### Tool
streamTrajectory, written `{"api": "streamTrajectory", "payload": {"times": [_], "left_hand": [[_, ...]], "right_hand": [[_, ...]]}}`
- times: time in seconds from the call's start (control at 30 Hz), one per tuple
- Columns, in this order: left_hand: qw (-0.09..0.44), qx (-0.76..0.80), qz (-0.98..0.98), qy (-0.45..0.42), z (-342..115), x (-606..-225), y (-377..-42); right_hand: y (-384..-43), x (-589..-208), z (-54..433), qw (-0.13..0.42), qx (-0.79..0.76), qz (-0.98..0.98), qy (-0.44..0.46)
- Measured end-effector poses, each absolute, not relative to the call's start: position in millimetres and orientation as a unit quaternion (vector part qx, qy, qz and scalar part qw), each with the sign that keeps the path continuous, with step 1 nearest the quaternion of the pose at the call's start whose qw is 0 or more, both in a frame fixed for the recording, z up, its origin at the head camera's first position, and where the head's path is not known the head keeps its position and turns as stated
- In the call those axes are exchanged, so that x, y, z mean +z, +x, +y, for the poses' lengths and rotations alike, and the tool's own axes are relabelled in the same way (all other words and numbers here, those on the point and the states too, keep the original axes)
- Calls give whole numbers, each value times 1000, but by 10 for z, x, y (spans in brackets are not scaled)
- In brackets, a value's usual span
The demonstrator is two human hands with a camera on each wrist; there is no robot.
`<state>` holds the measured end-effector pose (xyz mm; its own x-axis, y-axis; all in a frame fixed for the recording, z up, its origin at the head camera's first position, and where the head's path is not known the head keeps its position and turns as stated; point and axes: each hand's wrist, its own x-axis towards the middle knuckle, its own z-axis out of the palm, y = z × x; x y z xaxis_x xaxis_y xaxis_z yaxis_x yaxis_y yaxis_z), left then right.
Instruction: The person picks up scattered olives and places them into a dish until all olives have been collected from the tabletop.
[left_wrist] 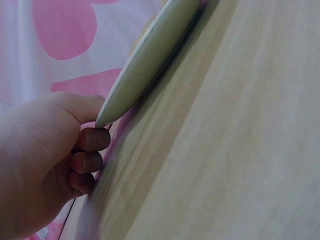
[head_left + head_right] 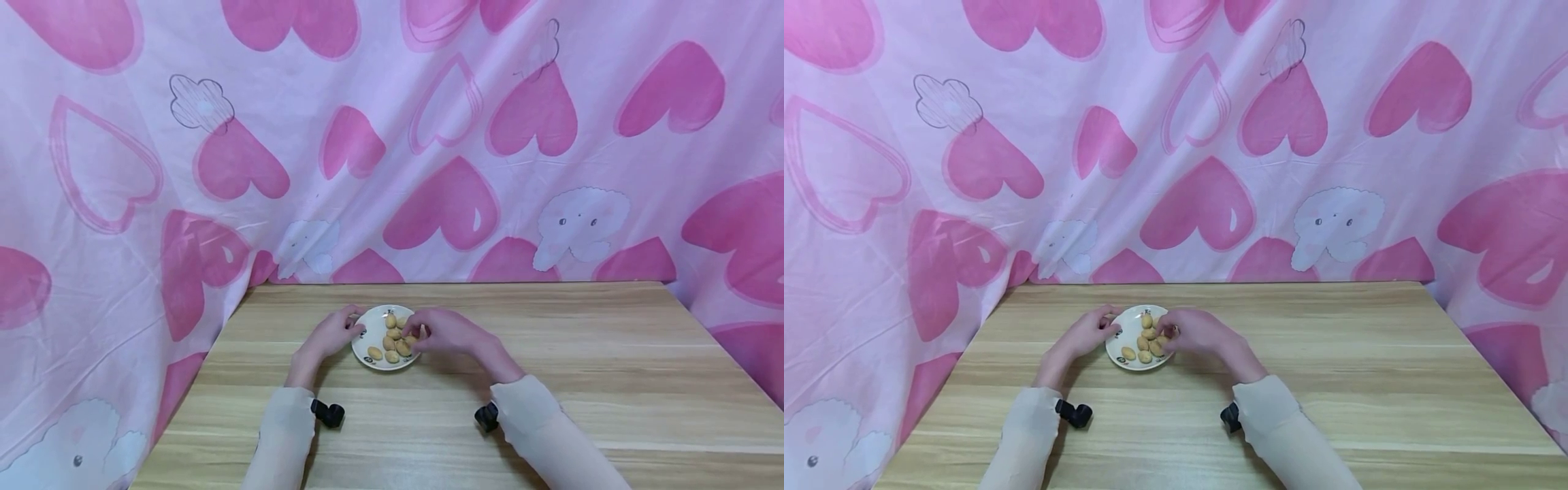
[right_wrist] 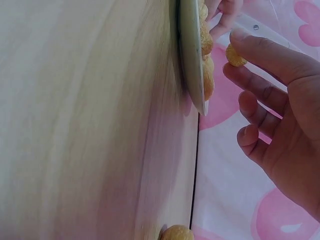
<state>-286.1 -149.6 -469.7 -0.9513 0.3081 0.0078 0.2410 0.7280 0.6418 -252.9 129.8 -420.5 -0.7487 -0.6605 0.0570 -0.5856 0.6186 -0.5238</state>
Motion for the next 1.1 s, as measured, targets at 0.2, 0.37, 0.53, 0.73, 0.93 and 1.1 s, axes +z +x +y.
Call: {"api": "streamTrajectory", "payload": {"times": [0.2, 0.37, 0.53, 0.73, 0.93, 1.1], "left_hand": [[47, 335, 929, 148, -1494, -4702, -2857], [47, 337, 929, 144, -1492, -4701, -2858], [48, 339, 928, 145, -1493, -4703, -2861], [46, 332, 931, 144, -1497, -4708, -2864], [47, 330, 932, 142, -1503, -4702, -2857], [49, 335, 930, 142, -1508, -4696, -2851]], "right_hand": [[-2555, -4218, 1239, 49, -254, 899, -354], [-2571, -4207, 1177, 49, -255, 902, -345], [-2590, -4198, 1118, 49, -255, 903, -341], [-2603, -4201, 1065, 54, -258, 904, -336], [-2616, -4211, 993, 42, -255, 902, -344], [-2633, -4216, 918, 37, -248, 902, -350]]}}
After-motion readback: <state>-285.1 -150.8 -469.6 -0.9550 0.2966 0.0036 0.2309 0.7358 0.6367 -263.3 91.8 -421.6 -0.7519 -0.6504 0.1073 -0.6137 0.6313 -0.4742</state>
